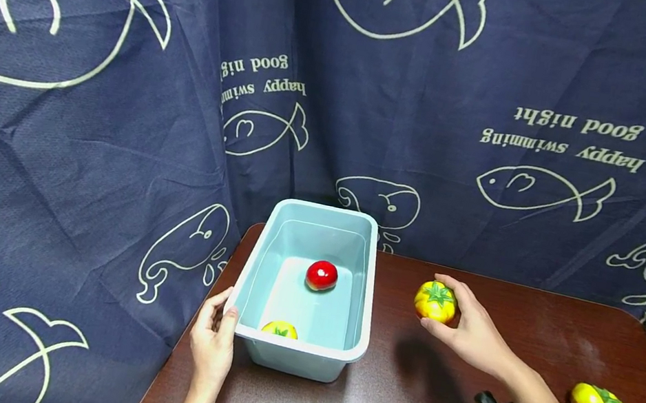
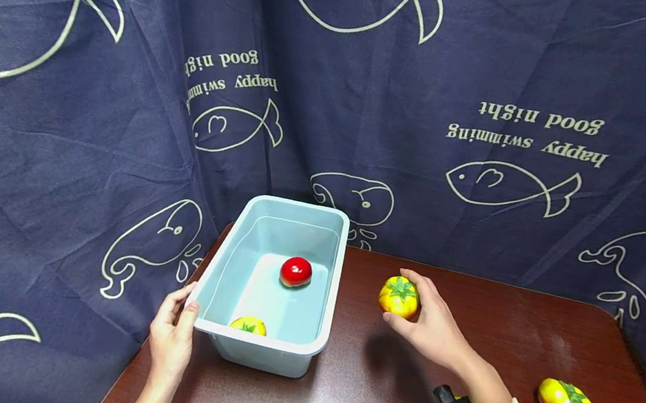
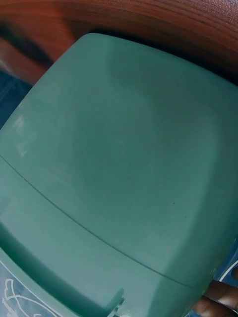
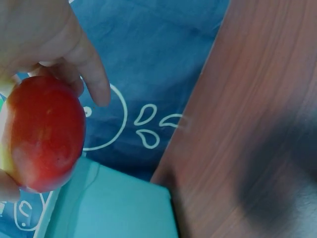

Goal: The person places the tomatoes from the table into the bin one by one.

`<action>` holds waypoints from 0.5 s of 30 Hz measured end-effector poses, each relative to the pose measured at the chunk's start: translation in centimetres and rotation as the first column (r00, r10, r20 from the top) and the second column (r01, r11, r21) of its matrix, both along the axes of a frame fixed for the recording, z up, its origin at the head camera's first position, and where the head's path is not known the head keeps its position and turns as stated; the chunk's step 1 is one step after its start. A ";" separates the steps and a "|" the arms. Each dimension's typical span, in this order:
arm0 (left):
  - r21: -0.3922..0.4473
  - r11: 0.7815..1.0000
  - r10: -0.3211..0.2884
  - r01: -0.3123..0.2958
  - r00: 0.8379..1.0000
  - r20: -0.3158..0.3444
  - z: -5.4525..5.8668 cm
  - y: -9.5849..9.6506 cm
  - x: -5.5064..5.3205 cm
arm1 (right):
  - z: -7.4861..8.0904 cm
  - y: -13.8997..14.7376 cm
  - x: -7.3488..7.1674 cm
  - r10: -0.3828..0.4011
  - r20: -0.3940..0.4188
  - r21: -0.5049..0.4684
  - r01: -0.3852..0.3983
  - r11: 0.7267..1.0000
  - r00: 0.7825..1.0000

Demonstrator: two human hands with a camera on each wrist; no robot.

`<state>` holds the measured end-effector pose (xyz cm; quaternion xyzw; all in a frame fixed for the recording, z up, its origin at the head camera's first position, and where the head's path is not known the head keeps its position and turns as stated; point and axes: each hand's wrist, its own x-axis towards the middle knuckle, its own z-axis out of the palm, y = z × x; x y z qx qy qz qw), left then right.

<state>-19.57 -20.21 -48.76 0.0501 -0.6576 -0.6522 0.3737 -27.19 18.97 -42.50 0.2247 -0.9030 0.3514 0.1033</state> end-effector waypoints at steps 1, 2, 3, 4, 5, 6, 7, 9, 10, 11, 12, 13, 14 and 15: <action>-0.002 1.000 -0.001 0.001 1.000 0.002 0.0 0.0 0.0 | 0.1 -0.1 -0.1 0.004 0.001 -0.003 -0.004 1.000 1.000; -0.005 1.000 0.001 -0.001 1.000 0.003 -0.1 0.0 0.0 | 0.2 -0.3 -0.1 0.008 0.002 -0.004 -0.008 1.000 1.000; -0.008 1.000 0.000 0.000 1.000 0.003 -0.1 0.0 -0.1 | 0.3 -0.4 -0.1 0.013 0.001 -0.004 -0.013 1.000 1.000; -0.010 1.000 -0.001 0.001 1.000 0.003 -0.1 -0.1 -0.1 | 0.4 -0.5 -0.1 0.018 0.003 -0.006 -0.018 1.000 1.000; -0.013 1.000 -0.003 0.003 1.000 0.001 -0.2 -0.1 -0.1 | 0.5 -0.6 -0.2 0.022 0.003 -0.010 -0.022 1.000 1.000; -0.014 1.000 -0.005 0.005 1.000 -0.001 -0.2 -0.1 -0.1 | 0.6 -0.8 -0.1 0.028 0.004 -0.014 -0.027 1.000 1.000; -0.014 1.000 -0.007 0.007 1.000 -0.003 -0.2 -0.1 -0.2 | 0.7 -0.9 -0.1 0.035 0.005 -0.018 -0.035 0.999 0.999; -0.011 1.000 -0.010 0.010 1.000 -0.009 -0.2 -0.1 -0.2 | 0.9 -1.2 -0.1 0.052 0.008 -0.027 -0.052 0.998 0.999; -0.011 1.000 -0.010 0.010 1.000 -0.010 -0.1 -0.1 -0.2 | 1.0 -1.4 -0.1 0.059 0.010 -0.029 -0.059 0.998 0.998; -0.010 1.000 -0.011 0.011 1.000 -0.013 -0.1 -0.1 -0.2 | 1.1 -1.5 -0.1 0.065 0.008 -0.030 -0.065 0.997 0.998; -0.010 1.000 -0.010 0.010 1.000 -0.015 -0.1 -0.1 -0.2 | 1.2 -1.7 0.0 0.071 0.008 -0.028 -0.071 0.997 0.997; -0.010 1.000 -0.010 0.010 1.000 -0.017 -0.1 -0.1 -0.1 | 1.3 -1.8 0.0 0.077 0.008 -0.029 -0.077 0.997 0.997; -0.008 1.000 -0.010 0.010 1.000 -0.019 -0.1 -0.2 -0.1 | 1.4 -2.0 0.0 0.082 0.010 -0.031 -0.082 0.996 0.997; -0.008 1.000 -0.009 0.009 1.000 -0.019 0.0 -0.2 -0.1 | 1.5 -2.1 0.0 0.087 0.008 -0.030 -0.087 0.996 0.996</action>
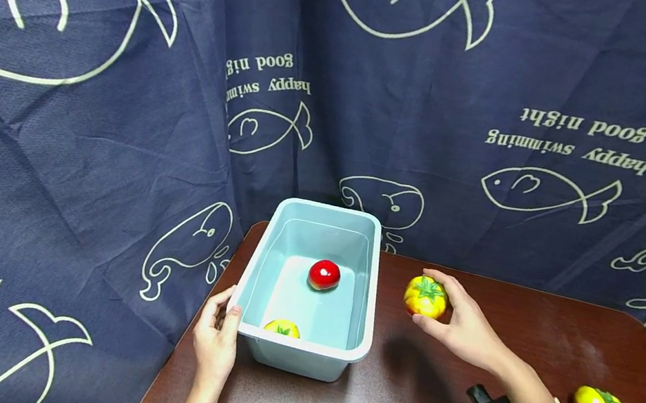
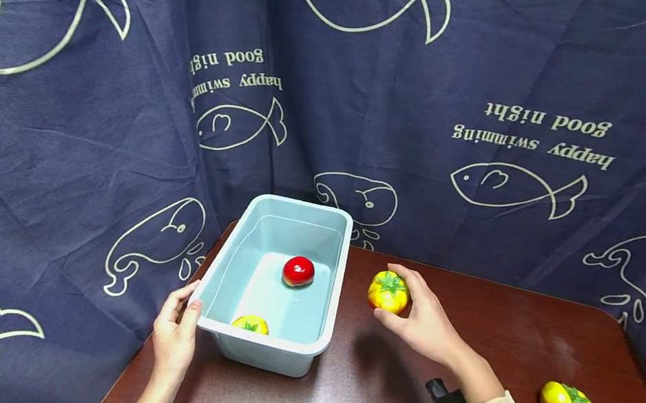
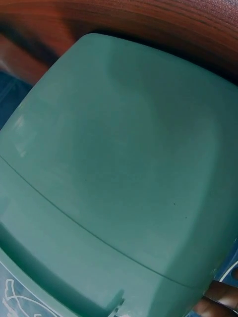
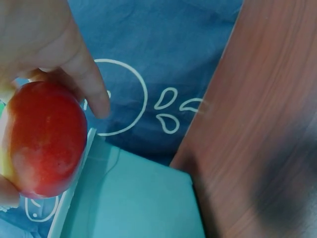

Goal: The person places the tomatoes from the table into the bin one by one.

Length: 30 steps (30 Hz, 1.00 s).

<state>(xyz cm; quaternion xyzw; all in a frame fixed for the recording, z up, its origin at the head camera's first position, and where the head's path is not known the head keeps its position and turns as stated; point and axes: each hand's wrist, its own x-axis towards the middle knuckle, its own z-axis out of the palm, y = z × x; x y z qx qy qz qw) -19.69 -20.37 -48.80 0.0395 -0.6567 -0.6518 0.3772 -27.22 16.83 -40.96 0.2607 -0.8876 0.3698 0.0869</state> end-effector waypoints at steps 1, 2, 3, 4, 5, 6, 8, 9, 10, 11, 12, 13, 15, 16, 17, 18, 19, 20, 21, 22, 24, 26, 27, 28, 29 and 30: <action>0.000 1.000 -0.001 0.001 1.000 0.000 0.0 0.0 0.0 | 0.1 -0.1 0.0 0.005 -0.004 0.000 -0.005 1.000 1.000; 0.001 1.000 -0.002 0.002 1.000 -0.001 0.0 0.0 0.0 | 0.2 -0.2 0.0 0.009 -0.007 -0.004 -0.009 1.000 1.000; 0.000 1.000 -0.001 0.001 1.000 0.000 0.0 0.0 0.0 | 0.3 -0.3 -0.1 0.013 -0.013 -0.005 -0.013 1.000 1.000; 0.000 1.000 -0.001 0.001 1.000 0.000 0.0 0.0 0.0 | 0.4 -0.4 -0.1 0.018 -0.021 -0.007 -0.019 1.000 1.000; -0.001 1.000 0.001 -0.001 1.000 0.000 0.0 0.0 -0.1 | 0.5 -0.5 -0.1 0.022 -0.032 -0.008 -0.023 1.000 0.999; -0.001 1.000 0.001 -0.001 1.000 0.000 0.0 0.0 -0.1 | 0.6 -0.6 -0.2 0.026 -0.046 -0.008 -0.026 1.000 0.999; -0.002 1.000 0.003 -0.003 1.000 -0.004 0.0 0.0 -0.1 | 0.7 -0.8 -0.3 0.031 -0.062 -0.013 -0.032 0.999 0.998; -0.004 1.000 0.006 -0.006 1.000 -0.005 0.0 0.0 -0.2 | 0.8 -0.9 -0.3 0.034 -0.065 -0.016 -0.035 0.999 0.997; -0.004 1.000 0.007 -0.007 1.000 -0.008 0.0 0.0 -0.2 | 0.9 -1.1 -0.3 0.037 -0.062 -0.019 -0.038 0.999 0.997; -0.005 1.000 0.009 -0.009 1.000 -0.009 -0.1 0.0 -0.2 | 0.9 -1.2 -0.3 0.037 -0.052 -0.022 -0.038 0.999 0.998; -0.005 1.000 0.010 -0.010 1.000 -0.009 -0.1 0.0 -0.2 | 0.9 -1.3 -0.4 0.038 -0.041 -0.024 -0.039 0.999 0.998; -0.007 1.000 0.012 -0.012 1.000 -0.009 -0.1 0.0 -0.2 | 1.0 -1.5 -0.4 0.039 -0.028 -0.026 -0.040 0.999 0.999; -0.008 1.000 0.013 -0.013 1.000 -0.007 -0.2 -0.1 -0.2 | 1.0 -1.8 -0.4 0.041 -0.003 -0.028 -0.041 0.999 0.999; -0.007 1.000 0.013 -0.013 1.000 -0.004 -0.2 0.0 -0.2 | 0.9 -2.0 -0.5 0.042 0.002 -0.027 -0.042 0.999 0.999; -0.006 1.000 0.014 -0.014 1.000 0.001 -0.2 0.0 -0.1 | 0.9 -2.1 -0.5 0.044 0.002 -0.028 -0.044 0.999 0.999; -0.004 1.000 0.014 -0.014 1.000 0.004 -0.2 0.0 -0.1 | 0.8 -2.2 -0.6 0.048 -0.004 -0.029 -0.048 0.998 0.999; -0.001 1.000 0.014 -0.014 1.000 0.006 -0.2 0.0 -0.1 | 0.8 -2.3 -0.6 0.050 -0.010 -0.030 -0.050 0.998 0.999; 0.003 1.000 0.012 -0.012 1.000 0.009 -0.1 0.0 -0.1 | 0.8 -2.4 -0.6 0.053 -0.017 -0.031 -0.054 0.998 0.998; 0.006 1.000 0.012 -0.012 1.000 0.012 -0.1 0.1 0.0 | 0.8 -2.5 -0.6 0.056 -0.024 -0.033 -0.057 0.998 0.998; 0.007 1.000 0.012 -0.013 1.000 0.015 0.0 0.1 0.0 | 0.8 -2.5 -0.7 0.058 -0.028 -0.034 -0.059 0.998 0.998; 0.008 1.000 0.010 -0.011 1.000 0.016 0.1 0.1 0.1 | 0.9 -2.7 -0.6 0.061 -0.030 -0.034 -0.062 0.998 0.998; 0.008 1.000 0.011 -0.011 1.000 0.018 0.1 0.1 0.1 | 1.0 -2.8 -0.7 0.067 -0.025 -0.036 -0.068 0.997 0.997; 0.008 1.000 0.012 -0.012 1.000 0.019 0.2 0.1 0.1 | 1.0 -2.9 -0.7 0.070 -0.025 -0.037 -0.070 0.997 0.997; 0.008 1.000 0.012 -0.012 1.000 0.020 0.2 0.1 0.1 | 1.0 -3.0 -0.7 0.074 -0.027 -0.038 -0.075 0.996 0.997; 0.008 1.000 0.011 -0.011 1.000 0.021 0.1 0.1 0.1 | 1.1 -3.0 -0.7 0.077 -0.028 -0.039 -0.078 0.996 0.997; 0.008 1.000 0.010 -0.011 1.000 0.022 0.1 0.1 0.0 | 1.2 -3.1 -0.8 0.080 -0.027 -0.041 -0.081 0.996 0.996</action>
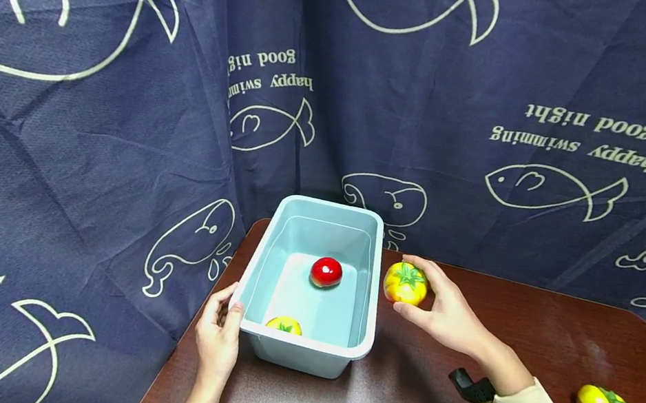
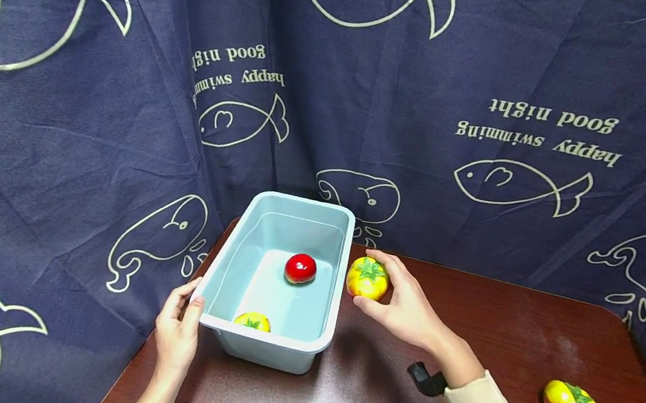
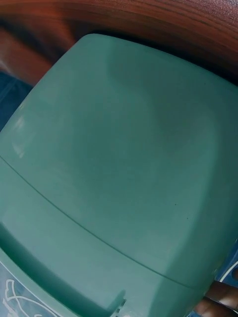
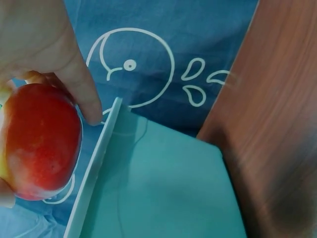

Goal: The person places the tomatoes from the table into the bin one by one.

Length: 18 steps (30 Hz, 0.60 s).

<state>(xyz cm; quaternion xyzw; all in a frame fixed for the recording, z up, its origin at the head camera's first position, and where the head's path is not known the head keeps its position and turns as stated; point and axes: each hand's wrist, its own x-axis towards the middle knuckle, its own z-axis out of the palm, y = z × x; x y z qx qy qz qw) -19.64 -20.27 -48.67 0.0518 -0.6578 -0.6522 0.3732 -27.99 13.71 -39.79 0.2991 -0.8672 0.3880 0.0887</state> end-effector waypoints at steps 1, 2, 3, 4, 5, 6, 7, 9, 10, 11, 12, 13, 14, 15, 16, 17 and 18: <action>0.001 1.000 0.000 0.000 1.000 0.001 0.0 0.0 0.0 | 0.1 -0.1 0.0 0.003 0.003 -0.002 -0.003 1.000 1.000; -0.001 1.000 -0.001 0.001 1.000 0.002 -0.1 -0.1 0.0 | 0.2 -0.2 0.0 0.005 0.004 -0.003 -0.005 1.000 1.000; -0.003 1.000 0.000 0.000 1.000 0.003 -0.1 -0.1 -0.1 | 0.3 -0.3 0.0 0.007 0.006 -0.004 -0.007 1.000 1.000; -0.004 1.000 -0.001 0.001 1.000 0.004 -0.2 -0.1 -0.1 | 0.4 -0.4 0.0 0.009 0.008 -0.003 -0.009 1.000 1.000; -0.007 1.000 -0.001 0.001 1.000 0.006 -0.2 -0.1 -0.1 | 0.5 -0.5 0.0 0.010 0.014 -0.004 -0.010 1.000 1.000; -0.008 1.000 -0.001 0.001 1.000 0.006 -0.2 -0.1 -0.1 | 0.5 -0.6 0.0 0.012 0.017 -0.004 -0.012 1.000 1.000; -0.010 1.000 -0.001 0.001 1.000 0.006 -0.2 -0.2 -0.1 | 0.6 -0.7 0.0 0.014 0.018 -0.005 -0.014 1.000 1.000; -0.014 1.000 -0.003 0.003 1.000 0.003 -0.3 -0.2 -0.2 | 0.6 -0.9 0.0 0.018 0.019 -0.006 -0.018 1.000 1.000; -0.015 1.000 -0.004 0.004 1.000 0.001 -0.3 -0.2 -0.2 | 0.6 -1.0 0.0 0.021 0.019 -0.007 -0.021 1.000 1.000; -0.017 1.000 -0.005 0.005 1.000 -0.002 -0.2 -0.2 -0.2 | 0.6 -1.1 -0.1 0.023 0.019 -0.009 -0.023 1.000 1.000; -0.017 1.000 -0.005 0.005 1.000 -0.005 -0.2 -0.2 -0.2 | 0.6 -1.2 -0.1 0.025 0.020 -0.010 -0.025 1.000 0.999; -0.017 1.000 -0.005 0.005 1.000 -0.007 -0.2 -0.2 -0.2 | 0.6 -1.3 -0.1 0.029 0.021 -0.012 -0.029 1.000 0.999; -0.016 1.000 -0.005 0.005 1.000 -0.009 -0.2 -0.2 -0.2 | 0.6 -1.4 -0.1 0.031 0.022 -0.013 -0.031 0.999 0.999; -0.018 1.000 -0.003 0.003 1.000 -0.010 -0.2 -0.2 -0.2 | 0.7 -1.6 -0.2 0.035 0.022 -0.014 -0.035 0.999 0.999; -0.017 1.000 -0.003 0.003 1.000 -0.011 -0.3 -0.2 -0.2 | 0.7 -1.7 -0.2 0.039 0.024 -0.017 -0.039 0.999 0.999; -0.017 1.000 -0.001 0.001 1.000 -0.012 -0.3 -0.2 -0.2 | 0.7 -1.9 -0.2 0.044 0.029 -0.020 -0.043 0.999 0.999; -0.018 1.000 0.000 0.000 1.000 -0.012 -0.3 -0.2 -0.2 | 0.8 -2.1 -0.3 0.048 0.034 -0.022 -0.047 0.999 0.998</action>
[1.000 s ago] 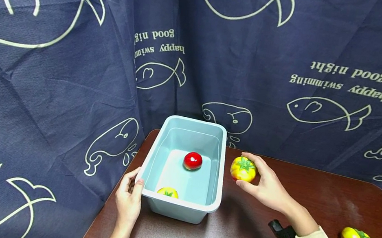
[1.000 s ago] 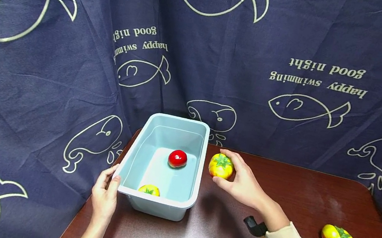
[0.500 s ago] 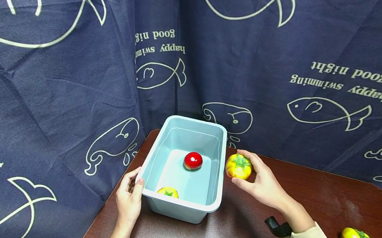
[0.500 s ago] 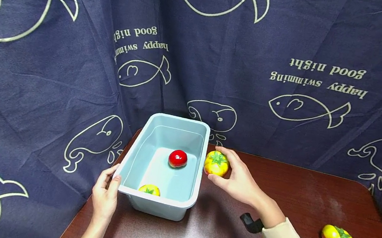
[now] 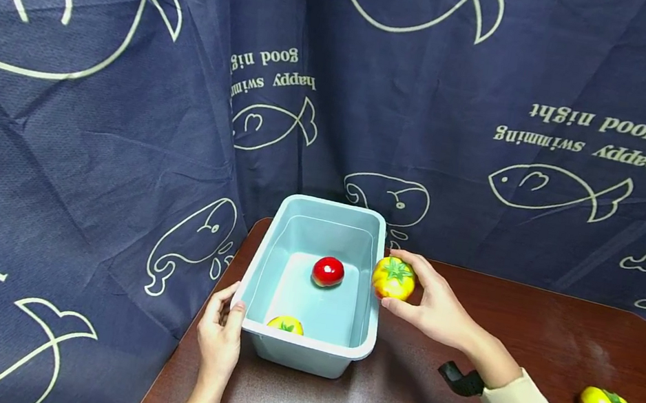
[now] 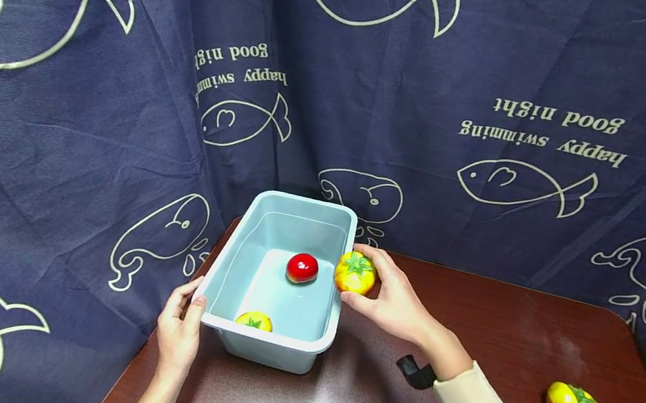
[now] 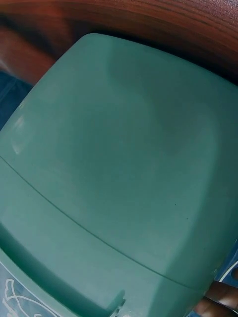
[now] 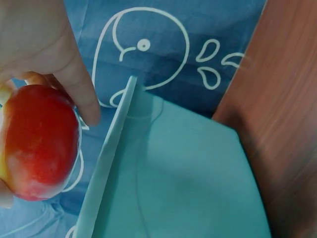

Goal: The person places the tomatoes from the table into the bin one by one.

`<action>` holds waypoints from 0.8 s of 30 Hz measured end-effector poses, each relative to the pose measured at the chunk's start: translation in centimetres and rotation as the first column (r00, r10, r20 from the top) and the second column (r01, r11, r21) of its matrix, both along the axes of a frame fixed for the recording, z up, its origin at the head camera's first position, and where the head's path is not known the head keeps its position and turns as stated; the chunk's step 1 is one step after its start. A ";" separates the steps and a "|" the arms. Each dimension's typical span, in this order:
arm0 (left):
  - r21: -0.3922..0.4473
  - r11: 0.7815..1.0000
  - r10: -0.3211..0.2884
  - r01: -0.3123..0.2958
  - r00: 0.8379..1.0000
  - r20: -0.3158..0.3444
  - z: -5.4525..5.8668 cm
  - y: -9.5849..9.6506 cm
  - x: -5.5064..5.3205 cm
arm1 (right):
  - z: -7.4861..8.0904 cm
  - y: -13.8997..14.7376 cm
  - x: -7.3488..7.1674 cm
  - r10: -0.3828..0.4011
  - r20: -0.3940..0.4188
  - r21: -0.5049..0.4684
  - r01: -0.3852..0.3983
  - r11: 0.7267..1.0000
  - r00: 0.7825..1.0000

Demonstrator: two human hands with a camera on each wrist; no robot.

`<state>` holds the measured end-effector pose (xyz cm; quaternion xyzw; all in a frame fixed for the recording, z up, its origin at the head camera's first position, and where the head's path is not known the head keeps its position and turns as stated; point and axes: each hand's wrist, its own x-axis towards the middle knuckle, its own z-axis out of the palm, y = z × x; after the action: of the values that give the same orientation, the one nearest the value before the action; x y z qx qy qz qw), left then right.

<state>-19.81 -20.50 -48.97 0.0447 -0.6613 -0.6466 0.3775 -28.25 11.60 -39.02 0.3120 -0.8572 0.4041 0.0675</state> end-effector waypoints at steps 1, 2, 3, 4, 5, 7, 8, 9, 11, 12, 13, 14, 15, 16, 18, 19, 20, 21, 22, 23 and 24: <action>0.000 1.000 -0.001 0.001 1.000 -0.001 0.0 0.0 0.0 | 0.0 -0.2 0.0 0.006 0.004 -0.004 -0.006 1.000 1.000; -0.001 1.000 -0.001 0.001 1.000 -0.002 0.0 0.0 0.0 | 0.0 -0.4 0.0 0.011 0.004 -0.003 -0.011 1.000 1.000; -0.001 1.000 -0.002 0.002 1.000 -0.003 -0.1 0.0 0.0 | 0.1 -0.6 0.0 0.016 0.005 -0.003 -0.016 1.000 1.000; 0.001 1.000 -0.005 0.005 1.000 -0.007 -0.1 0.0 0.0 | 0.1 -0.8 0.0 0.019 0.007 -0.003 -0.019 1.000 1.000; 0.001 1.000 -0.006 0.006 1.000 -0.010 -0.1 0.0 0.0 | 0.1 -1.1 0.0 0.023 0.012 -0.004 -0.023 1.000 1.000; 0.002 1.000 -0.012 0.012 1.000 -0.018 -0.1 0.0 -0.1 | 0.1 -1.5 0.1 0.031 0.018 -0.006 -0.031 0.999 0.999; 0.002 1.000 -0.014 0.014 1.000 -0.021 -0.1 0.0 -0.1 | 0.0 -1.7 0.1 0.034 0.021 -0.006 -0.034 0.999 0.999; 0.002 1.000 -0.016 0.016 1.000 -0.024 -0.1 0.0 -0.1 | 0.0 -1.8 0.2 0.038 0.027 -0.009 -0.038 0.999 0.999; 0.002 1.000 -0.017 0.017 1.000 -0.026 -0.1 0.0 -0.1 | -0.1 -2.2 0.2 0.050 0.036 -0.012 -0.049 0.999 0.998; 0.003 1.000 -0.017 0.017 1.000 -0.026 -0.1 0.0 -0.1 | -0.1 -2.3 0.2 0.056 0.037 -0.014 -0.055 0.998 0.998; 0.003 1.000 -0.014 0.014 1.000 -0.024 -0.1 0.0 -0.1 | -0.2 -2.5 0.2 0.061 0.040 -0.014 -0.060 0.998 0.997; 0.002 1.000 -0.011 0.011 1.000 -0.020 -0.1 0.0 -0.1 | -0.2 -2.6 0.2 0.068 0.043 -0.017 -0.067 0.998 0.997; 0.003 1.000 -0.009 0.009 1.000 -0.016 -0.1 0.0 0.0 | -0.2 -2.8 0.2 0.075 0.047 -0.018 -0.074 0.997 0.996; 0.003 1.000 -0.007 0.007 1.000 -0.012 0.0 0.0 0.0 | -0.3 -2.9 0.2 0.081 0.054 -0.020 -0.080 0.997 0.995; 0.001 1.000 -0.004 0.004 1.000 -0.005 0.0 0.0 0.0 | -0.3 -3.2 0.2 0.091 0.063 -0.020 -0.090 0.996 0.994; 0.000 1.000 -0.004 0.004 1.000 -0.003 0.0 0.0 0.0 | -0.4 -3.3 0.2 0.096 0.066 -0.018 -0.095 0.995 0.993; -0.001 1.000 -0.005 0.005 1.000 -0.003 0.0 0.0 0.0 | -0.4 -3.4 0.2 0.102 0.070 -0.018 -0.101 0.995 0.992; 0.000 1.000 -0.007 0.007 1.000 -0.004 0.0 0.0 0.0 | -0.4 -3.5 0.2 0.107 0.071 -0.017 -0.106 0.994 0.992; -0.001 1.000 -0.008 0.008 1.000 -0.006 0.1 0.0 0.0 | -0.4 -3.6 0.2 0.113 0.071 -0.018 -0.112 0.994 0.991; -0.001 1.000 -0.008 0.008 1.000 -0.009 0.1 0.0 0.0 | -0.5 -3.8 0.2 0.119 0.069 -0.019 -0.118 0.993 0.990; -0.001 1.000 -0.009 0.009 1.000 -0.011 0.1 0.0 0.1 | -0.5 -3.9 0.2 0.126 0.068 -0.022 -0.124 0.992 0.990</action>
<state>-19.76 -20.51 -48.88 0.0377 -0.6598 -0.6482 0.3782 -28.00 7.69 -39.49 0.3504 -0.8341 0.4257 0.0151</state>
